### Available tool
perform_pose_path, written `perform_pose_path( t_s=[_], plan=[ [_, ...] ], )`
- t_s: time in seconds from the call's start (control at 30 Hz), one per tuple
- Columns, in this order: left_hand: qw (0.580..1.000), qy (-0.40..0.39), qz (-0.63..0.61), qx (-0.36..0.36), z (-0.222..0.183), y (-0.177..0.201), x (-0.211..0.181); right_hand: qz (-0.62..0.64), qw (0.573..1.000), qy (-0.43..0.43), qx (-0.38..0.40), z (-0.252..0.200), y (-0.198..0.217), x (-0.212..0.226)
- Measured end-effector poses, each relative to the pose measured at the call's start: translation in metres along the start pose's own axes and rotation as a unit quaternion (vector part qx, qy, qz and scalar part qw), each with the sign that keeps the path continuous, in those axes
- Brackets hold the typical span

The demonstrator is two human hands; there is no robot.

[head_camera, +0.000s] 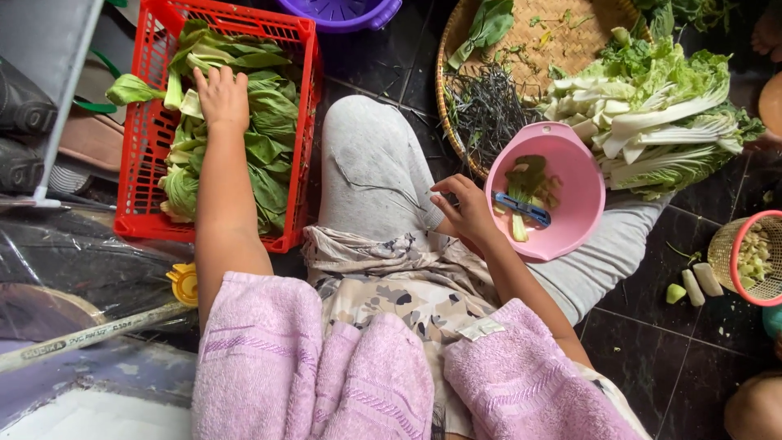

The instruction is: A person sits on the floor sorting and trimming leafy green vegetables with a small knife, placing the prepared pieces into a bowl.

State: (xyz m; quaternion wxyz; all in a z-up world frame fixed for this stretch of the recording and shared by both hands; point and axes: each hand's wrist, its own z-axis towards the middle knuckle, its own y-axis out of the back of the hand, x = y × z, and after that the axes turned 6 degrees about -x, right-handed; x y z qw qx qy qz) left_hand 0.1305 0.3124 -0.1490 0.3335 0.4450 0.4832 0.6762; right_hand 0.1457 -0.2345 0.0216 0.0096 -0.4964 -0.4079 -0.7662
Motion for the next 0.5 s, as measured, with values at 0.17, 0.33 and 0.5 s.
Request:
perform_pose_path(
  t_s=[0.17,0.33,0.5],
  plan=[
    [1.000,-0.021,-0.003,-0.019,-0.003,0.023,0.009,-0.008,1.000,0.025,0.000,0.003,-0.022,0.007],
    [0.992,-0.015,-0.063,-0.110,-0.012,0.032,0.028,-0.066,0.987,0.146,0.000,0.022,-0.051,0.025],
    [0.962,0.072,-0.252,-0.074,-0.012,0.097,0.039,-0.132,0.974,0.185,-0.017,0.035,-0.065,0.030]
  ],
)
